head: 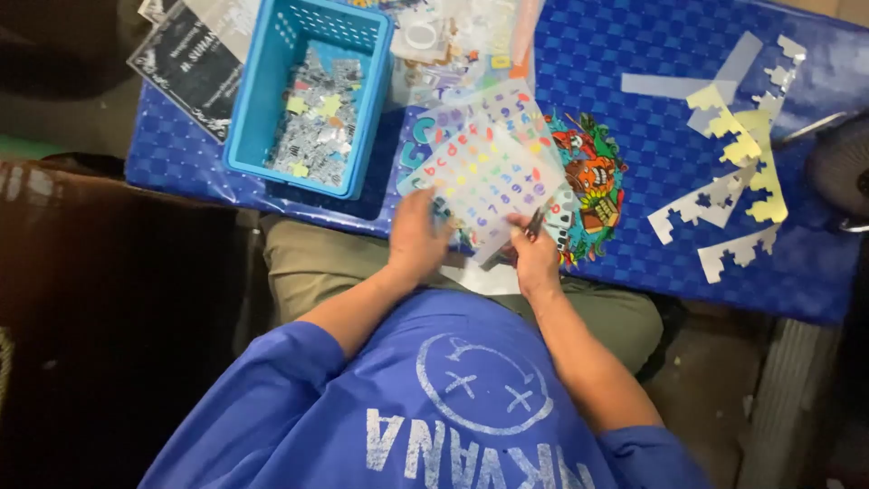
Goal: Cutting individual numeric and alphabetic stickers from a sheet using scissors
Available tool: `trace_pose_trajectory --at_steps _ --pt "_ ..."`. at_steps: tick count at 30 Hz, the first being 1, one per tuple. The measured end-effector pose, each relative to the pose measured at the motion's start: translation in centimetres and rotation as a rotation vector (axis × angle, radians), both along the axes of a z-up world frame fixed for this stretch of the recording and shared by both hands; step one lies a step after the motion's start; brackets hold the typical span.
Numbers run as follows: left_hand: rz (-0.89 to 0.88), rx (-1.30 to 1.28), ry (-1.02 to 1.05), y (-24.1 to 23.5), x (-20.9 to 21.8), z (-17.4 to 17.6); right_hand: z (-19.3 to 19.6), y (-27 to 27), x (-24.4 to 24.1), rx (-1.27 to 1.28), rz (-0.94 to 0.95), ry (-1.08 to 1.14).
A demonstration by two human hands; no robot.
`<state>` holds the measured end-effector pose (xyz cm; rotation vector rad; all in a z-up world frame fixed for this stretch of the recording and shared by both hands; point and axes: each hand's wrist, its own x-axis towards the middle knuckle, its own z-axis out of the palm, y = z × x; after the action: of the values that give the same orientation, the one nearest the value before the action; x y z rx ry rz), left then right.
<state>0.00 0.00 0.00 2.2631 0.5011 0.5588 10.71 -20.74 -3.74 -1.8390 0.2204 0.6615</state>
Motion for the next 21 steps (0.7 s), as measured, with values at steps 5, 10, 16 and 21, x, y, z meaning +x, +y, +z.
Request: trace_pose_trajectory --at_steps 5,10,16,21 --pt "0.093 -0.479 0.435 -0.1 -0.6 -5.8 -2.8 -2.0 1.4 0.138 -0.180 -0.032" --pt "-0.239 -1.170 0.539 -2.4 0.3 0.2 2.7 0.7 0.0 0.432 -0.301 -0.001" --pt "-0.101 -1.499 0.395 -3.0 1.6 -1.4 2.9 0.8 -0.7 0.501 -0.203 0.030" --pt "0.052 -1.409 0.333 -2.4 1.8 -0.7 4.1 1.3 -1.6 0.477 -0.092 0.057"
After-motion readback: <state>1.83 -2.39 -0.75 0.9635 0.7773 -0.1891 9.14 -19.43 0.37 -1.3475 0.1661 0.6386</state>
